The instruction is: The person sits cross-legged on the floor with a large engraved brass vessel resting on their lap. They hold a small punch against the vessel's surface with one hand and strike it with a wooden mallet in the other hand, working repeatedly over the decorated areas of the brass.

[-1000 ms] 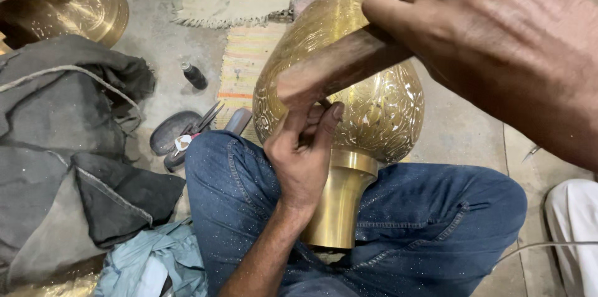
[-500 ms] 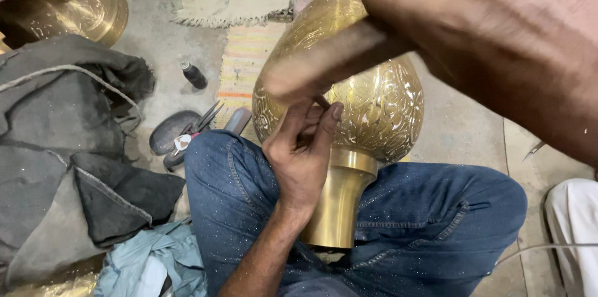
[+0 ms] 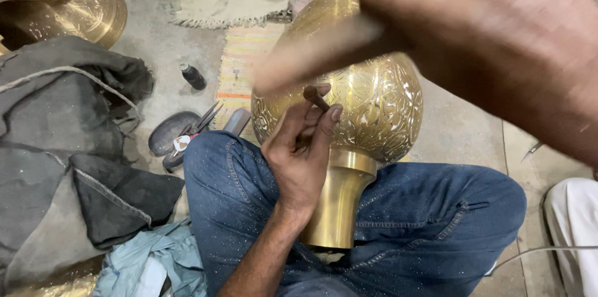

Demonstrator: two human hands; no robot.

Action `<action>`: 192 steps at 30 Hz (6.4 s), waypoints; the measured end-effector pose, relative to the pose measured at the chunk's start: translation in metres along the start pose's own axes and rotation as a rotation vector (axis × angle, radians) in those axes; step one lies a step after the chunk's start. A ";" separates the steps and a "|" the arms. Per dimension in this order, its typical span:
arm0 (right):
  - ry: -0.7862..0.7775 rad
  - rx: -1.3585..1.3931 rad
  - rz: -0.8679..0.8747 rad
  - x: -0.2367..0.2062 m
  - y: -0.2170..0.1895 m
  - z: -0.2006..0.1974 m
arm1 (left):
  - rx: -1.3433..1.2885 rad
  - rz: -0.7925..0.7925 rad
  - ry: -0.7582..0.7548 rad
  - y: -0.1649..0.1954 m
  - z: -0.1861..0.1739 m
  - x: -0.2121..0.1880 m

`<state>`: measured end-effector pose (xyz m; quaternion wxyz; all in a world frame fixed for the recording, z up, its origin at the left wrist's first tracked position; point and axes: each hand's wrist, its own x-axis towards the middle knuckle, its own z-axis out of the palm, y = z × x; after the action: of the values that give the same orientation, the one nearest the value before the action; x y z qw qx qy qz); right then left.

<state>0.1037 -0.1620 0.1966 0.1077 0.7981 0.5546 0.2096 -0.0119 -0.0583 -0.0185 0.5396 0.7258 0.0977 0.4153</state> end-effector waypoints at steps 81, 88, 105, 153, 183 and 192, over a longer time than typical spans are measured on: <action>-0.265 0.173 0.513 -0.111 0.006 0.131 | 0.064 0.029 -0.334 0.007 -0.009 0.050; -0.453 -0.173 0.425 -0.080 0.040 0.107 | 0.112 -0.082 -0.396 0.005 -0.013 0.057; -0.173 0.449 0.313 -0.029 0.048 0.062 | 0.104 0.003 -0.405 0.008 -0.014 0.055; -0.153 0.454 0.412 -0.046 0.035 0.067 | 0.091 0.030 -0.448 0.002 -0.016 0.055; 0.071 0.722 0.480 -0.069 0.025 0.079 | 0.028 0.150 -0.511 0.002 -0.021 0.061; -0.012 0.526 0.499 -0.064 0.020 0.078 | 0.025 0.122 -0.539 0.000 -0.020 0.063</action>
<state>0.1366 -0.2244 0.1213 -0.1525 0.9105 0.3770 0.0747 0.0139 -0.0067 0.0139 0.5111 0.8212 -0.0882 0.2379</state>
